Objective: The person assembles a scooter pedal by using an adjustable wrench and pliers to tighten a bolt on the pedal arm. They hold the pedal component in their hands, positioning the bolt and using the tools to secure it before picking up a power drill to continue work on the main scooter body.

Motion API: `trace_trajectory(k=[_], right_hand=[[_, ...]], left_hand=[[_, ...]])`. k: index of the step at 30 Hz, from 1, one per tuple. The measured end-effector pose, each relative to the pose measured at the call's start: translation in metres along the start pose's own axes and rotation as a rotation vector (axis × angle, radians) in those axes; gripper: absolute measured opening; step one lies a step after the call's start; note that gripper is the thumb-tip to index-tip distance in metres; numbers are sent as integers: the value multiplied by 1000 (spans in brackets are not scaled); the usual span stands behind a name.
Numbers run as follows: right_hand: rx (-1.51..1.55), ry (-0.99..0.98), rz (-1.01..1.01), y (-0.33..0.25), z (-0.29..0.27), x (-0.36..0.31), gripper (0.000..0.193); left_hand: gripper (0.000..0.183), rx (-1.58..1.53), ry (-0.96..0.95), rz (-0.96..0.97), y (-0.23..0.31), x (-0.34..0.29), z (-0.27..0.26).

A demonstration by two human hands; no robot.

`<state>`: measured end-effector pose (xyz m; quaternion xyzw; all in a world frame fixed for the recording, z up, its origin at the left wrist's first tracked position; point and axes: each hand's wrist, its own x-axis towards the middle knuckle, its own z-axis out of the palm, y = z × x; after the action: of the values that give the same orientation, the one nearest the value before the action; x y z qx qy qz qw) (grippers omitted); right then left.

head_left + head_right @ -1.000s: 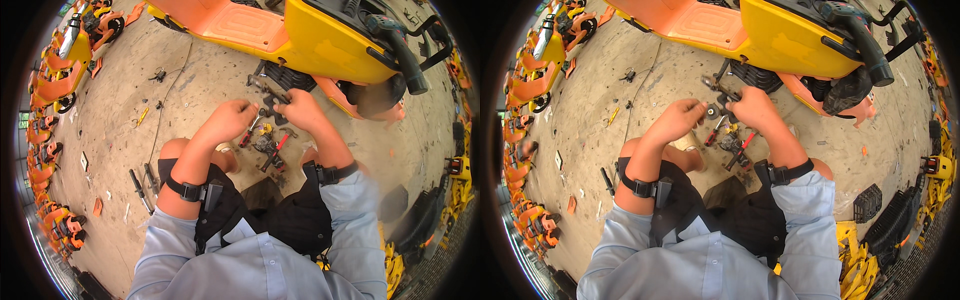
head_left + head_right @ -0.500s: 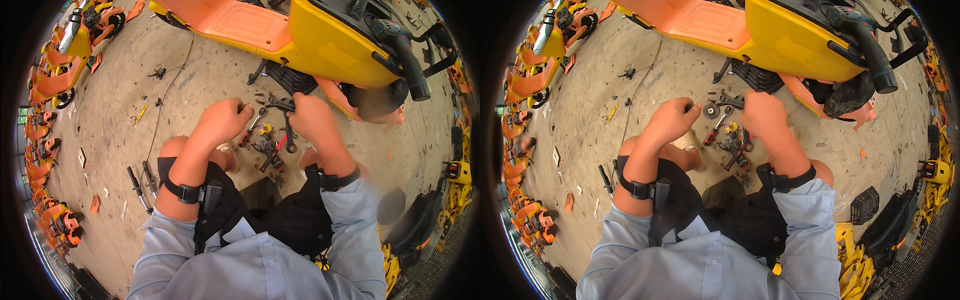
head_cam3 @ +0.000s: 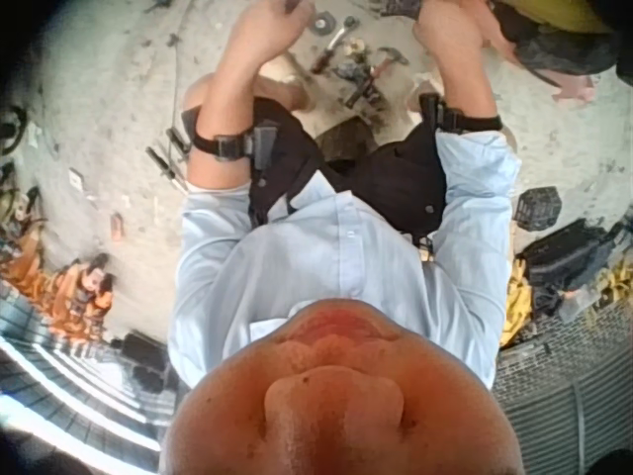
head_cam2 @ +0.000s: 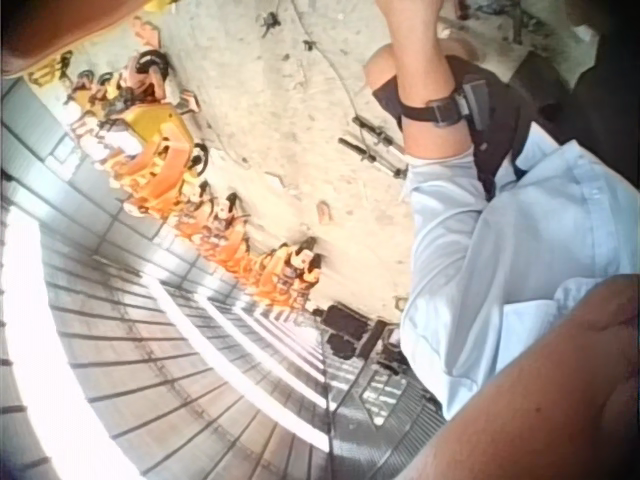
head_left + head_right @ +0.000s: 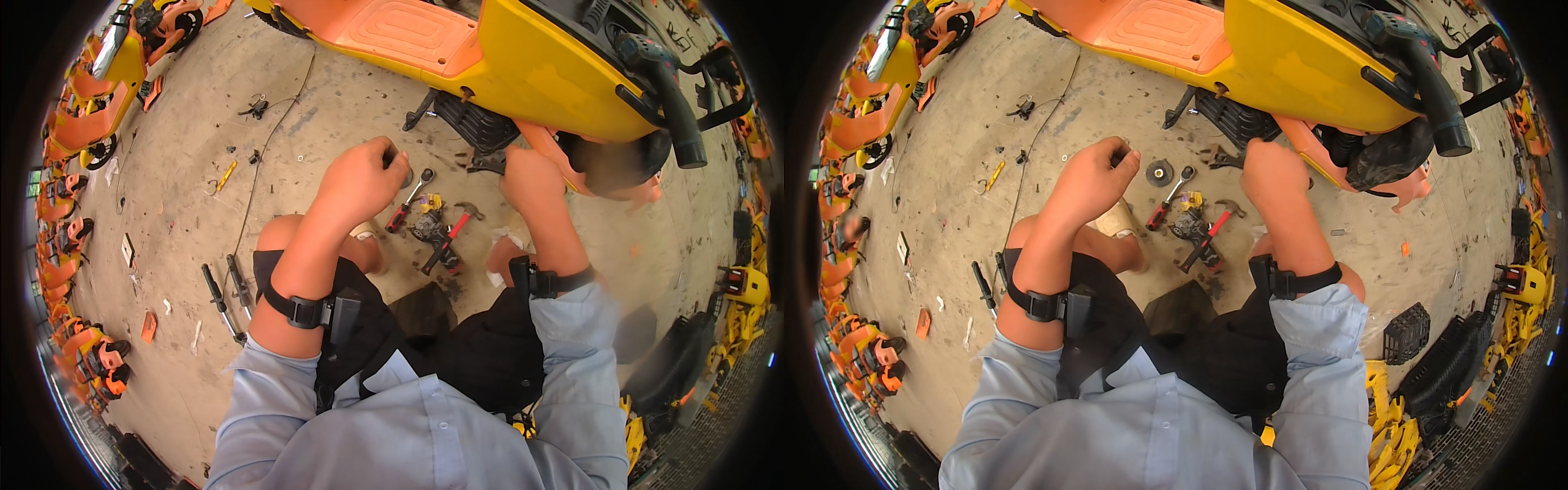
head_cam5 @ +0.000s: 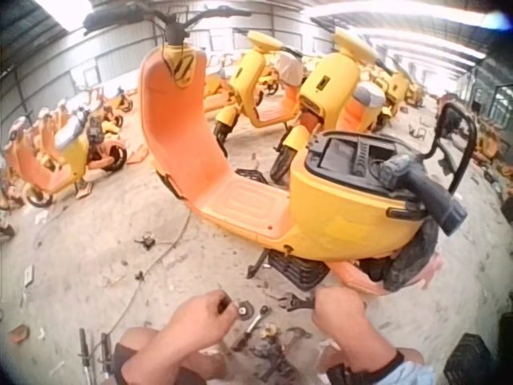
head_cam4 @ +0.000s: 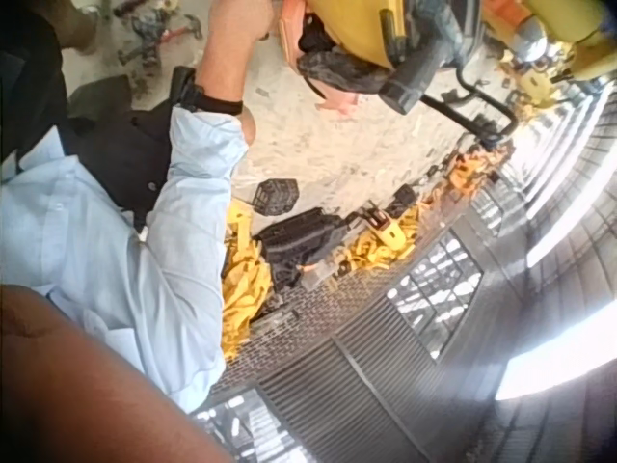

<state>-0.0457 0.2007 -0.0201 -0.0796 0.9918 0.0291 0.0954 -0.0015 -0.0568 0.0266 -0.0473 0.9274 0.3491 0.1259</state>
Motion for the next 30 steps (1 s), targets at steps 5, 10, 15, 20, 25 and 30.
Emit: trace_trajectory(k=[5,10,15,20,25,30], right_hand=[[375,-89,-93,-34,-3,-7,37],[340,168,180,-26,-3,15,37],[77,-142,-59,-9,11,1,32],[260,-25,-71,-30,8,-3,26],[178,53,8,-27,13,5,28],[179,149,-117,-14,1,4,13]], left_hand=[[30,-143,117,51,4,3,4],[28,-279,213,64,-6,9,3],[28,-279,211,66,-7,8,-1],[27,-273,214,77,-4,10,-2],[26,-268,183,45,-1,6,-4],[25,-292,153,41,-8,10,-2]])
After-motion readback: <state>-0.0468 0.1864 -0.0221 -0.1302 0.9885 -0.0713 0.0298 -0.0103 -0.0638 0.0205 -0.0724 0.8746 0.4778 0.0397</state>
